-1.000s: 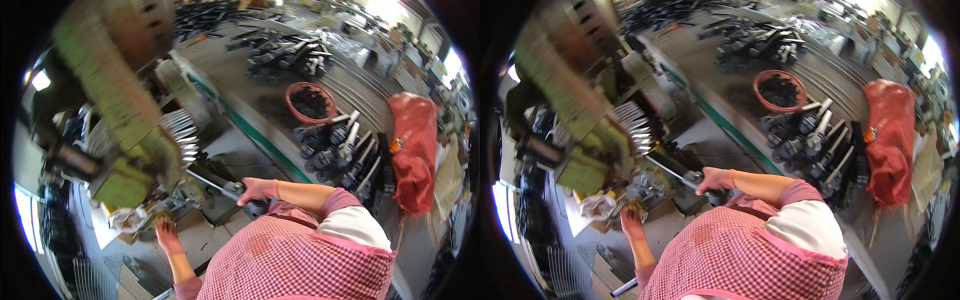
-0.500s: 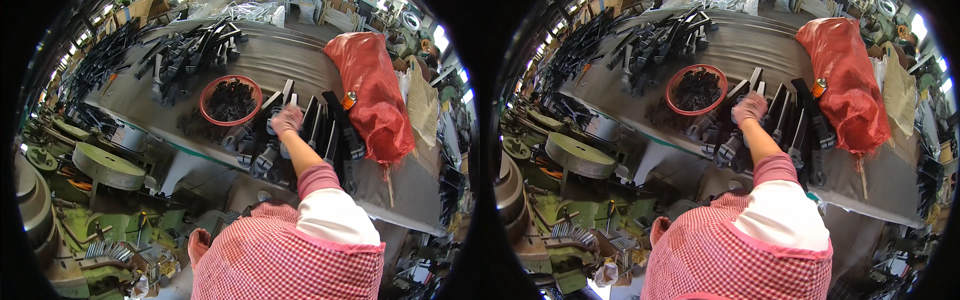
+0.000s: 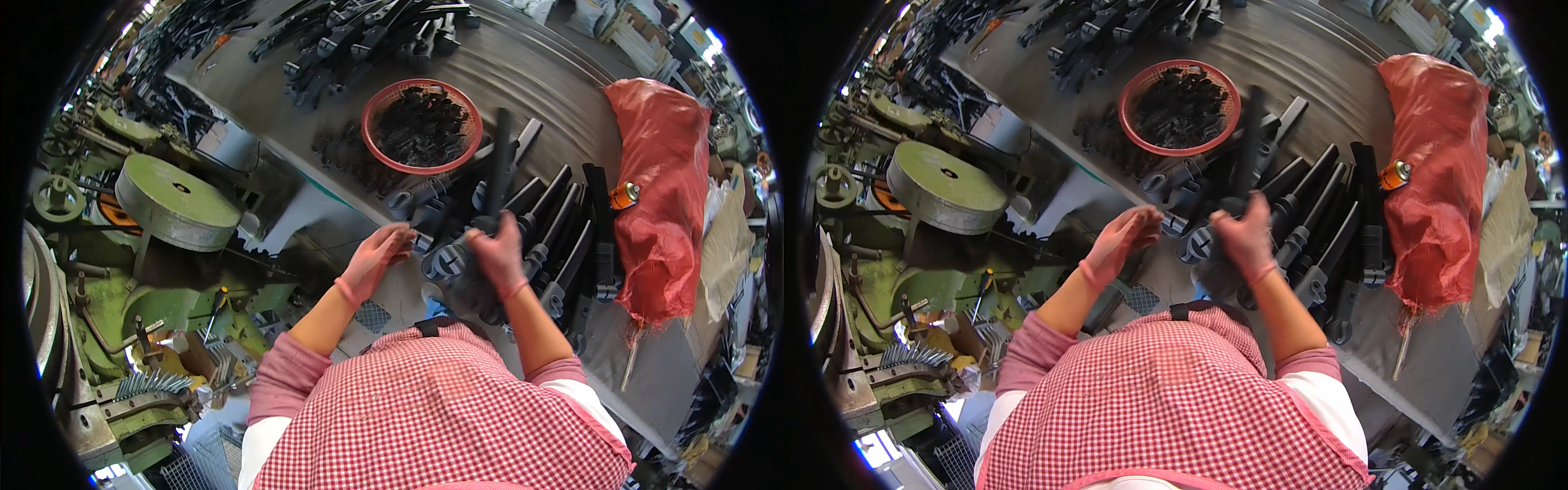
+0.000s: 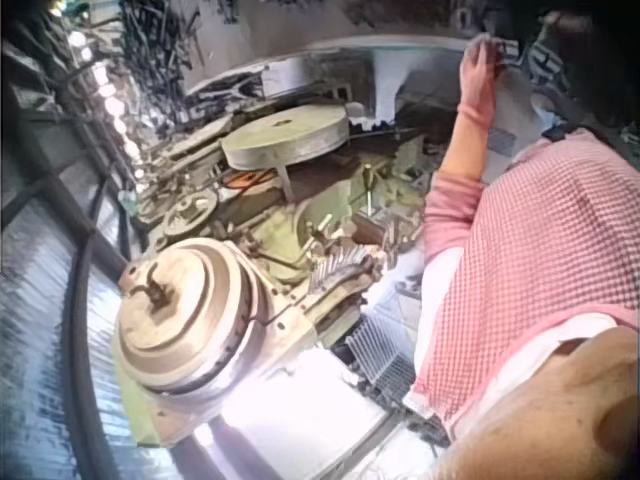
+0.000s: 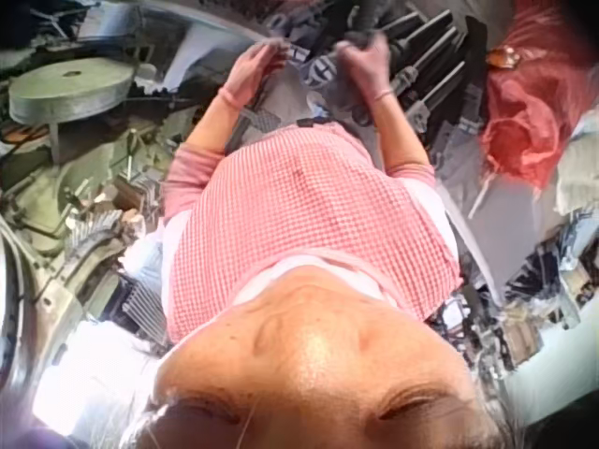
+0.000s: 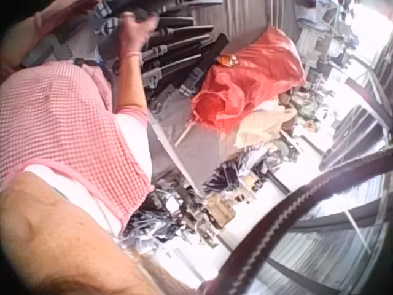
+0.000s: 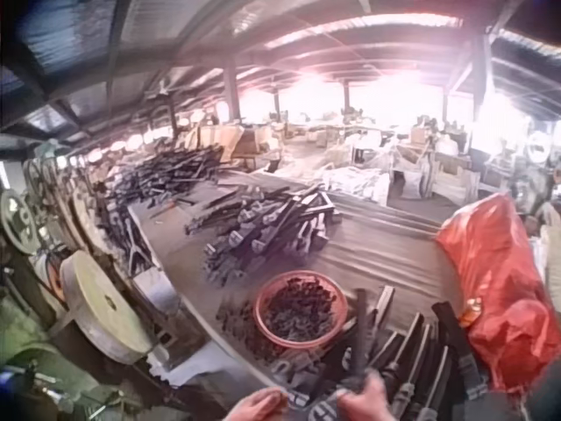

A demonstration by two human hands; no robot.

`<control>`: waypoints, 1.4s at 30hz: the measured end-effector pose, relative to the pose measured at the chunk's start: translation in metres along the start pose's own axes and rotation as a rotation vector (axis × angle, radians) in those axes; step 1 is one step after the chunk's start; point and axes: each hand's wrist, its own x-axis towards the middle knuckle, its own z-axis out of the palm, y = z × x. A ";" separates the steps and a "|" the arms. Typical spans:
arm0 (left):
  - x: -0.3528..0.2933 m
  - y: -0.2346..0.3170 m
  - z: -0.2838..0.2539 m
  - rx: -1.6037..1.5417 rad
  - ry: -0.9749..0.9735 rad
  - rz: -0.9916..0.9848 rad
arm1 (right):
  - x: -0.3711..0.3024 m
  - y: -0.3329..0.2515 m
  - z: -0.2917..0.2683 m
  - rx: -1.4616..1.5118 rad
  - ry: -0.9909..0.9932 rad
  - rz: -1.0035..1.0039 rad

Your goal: The person assembles small metal components by hand, inserting a screw into a black plastic piece and attaching it to a metal rod. The person repeatedly picks parts from a red basket, assembles them, and places the finished assemblies on a nearby table.

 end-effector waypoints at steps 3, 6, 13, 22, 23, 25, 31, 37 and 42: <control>0.028 -0.005 -0.002 -0.218 0.152 0.061 | -0.034 -0.018 0.082 -0.172 -0.317 -0.052; 0.016 0.004 -0.058 -0.507 0.243 0.108 | 0.001 -0.010 0.130 -0.222 -0.640 -0.038; -0.075 -0.023 -0.127 -1.011 0.299 0.187 | 0.124 0.066 0.248 -1.708 -0.844 -0.436; -0.140 -0.008 -0.120 -0.842 0.370 0.293 | 0.084 0.001 0.227 -0.967 -0.727 -0.490; -0.141 -0.003 -0.121 -0.836 0.378 0.318 | 0.071 -0.021 0.211 -0.627 -0.892 -0.393; -0.143 0.005 -0.122 -0.833 0.357 0.355 | 0.037 -0.061 0.184 -0.073 -1.328 0.303; -0.149 0.017 -0.106 -0.769 0.235 0.374 | -0.043 -0.125 0.168 -0.094 -1.515 0.102; -0.171 0.015 -0.103 -0.793 0.180 0.422 | -0.097 -0.144 0.169 0.074 -1.184 0.396; -0.193 0.003 -0.116 -0.809 0.401 0.515 | -0.153 -0.142 0.188 -0.197 -1.063 0.019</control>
